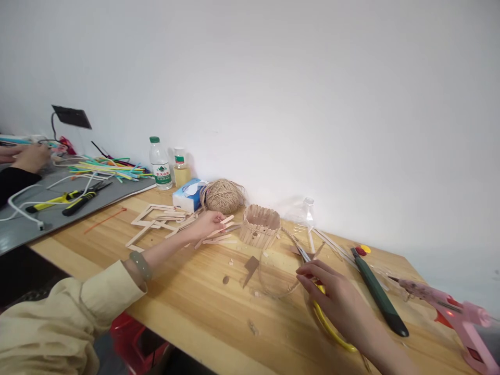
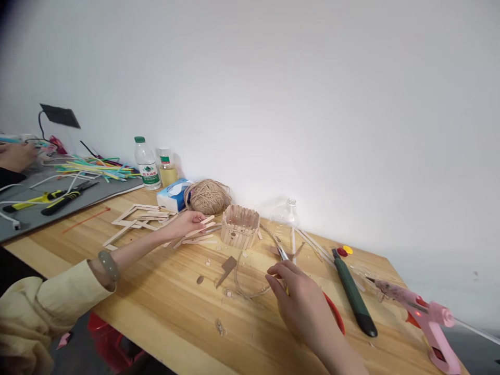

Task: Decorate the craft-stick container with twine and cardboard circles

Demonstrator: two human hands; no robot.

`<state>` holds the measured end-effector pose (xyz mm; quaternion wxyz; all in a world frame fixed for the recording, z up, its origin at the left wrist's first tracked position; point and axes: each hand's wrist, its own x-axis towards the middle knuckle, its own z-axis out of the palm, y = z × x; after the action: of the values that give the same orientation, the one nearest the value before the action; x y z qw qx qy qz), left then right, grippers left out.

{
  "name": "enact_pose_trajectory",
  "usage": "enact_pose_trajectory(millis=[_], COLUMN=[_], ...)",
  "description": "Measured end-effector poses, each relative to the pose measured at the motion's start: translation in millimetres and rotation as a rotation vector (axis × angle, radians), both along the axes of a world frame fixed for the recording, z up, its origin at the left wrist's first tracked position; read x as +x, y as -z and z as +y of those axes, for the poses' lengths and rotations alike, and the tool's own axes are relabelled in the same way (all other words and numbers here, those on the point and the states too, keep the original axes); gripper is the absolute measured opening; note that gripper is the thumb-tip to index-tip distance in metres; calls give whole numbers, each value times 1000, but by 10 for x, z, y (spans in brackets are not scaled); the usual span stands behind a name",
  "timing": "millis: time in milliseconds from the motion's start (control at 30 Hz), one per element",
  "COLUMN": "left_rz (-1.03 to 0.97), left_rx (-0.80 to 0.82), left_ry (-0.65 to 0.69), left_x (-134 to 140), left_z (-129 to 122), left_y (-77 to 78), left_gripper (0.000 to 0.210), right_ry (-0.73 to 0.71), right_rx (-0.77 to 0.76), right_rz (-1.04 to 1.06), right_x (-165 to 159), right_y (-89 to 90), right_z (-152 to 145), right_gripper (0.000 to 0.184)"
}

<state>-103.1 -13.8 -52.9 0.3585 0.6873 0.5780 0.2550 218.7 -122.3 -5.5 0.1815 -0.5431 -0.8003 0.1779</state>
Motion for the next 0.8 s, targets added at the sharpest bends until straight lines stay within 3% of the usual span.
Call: enact_pose_trajectory(millis=[233, 367, 567, 667, 800], left_rz=[-8, -12, -66, -96, -222], left_rx=[48, 133, 272, 325, 375], left_ry=[-36, -56, -166, -257, -273], left_x=[14, -11, -84, -82, 63], left_z=[3, -42, -63, -126, -263], left_y=[-66, -130, -214, -292, -437], left_gripper=[31, 37, 35, 27, 18], right_ry=[123, 316, 556, 530, 427], right_rx=[38, 185, 240, 200, 89], right_rz=[5, -51, -137, -176, -231], right_x=[377, 757, 1322, 1295, 921], right_y=[22, -63, -87, 10, 200], right_z=[-3, -62, -211, -258, -277], right_gripper=[26, 28, 34, 33, 34])
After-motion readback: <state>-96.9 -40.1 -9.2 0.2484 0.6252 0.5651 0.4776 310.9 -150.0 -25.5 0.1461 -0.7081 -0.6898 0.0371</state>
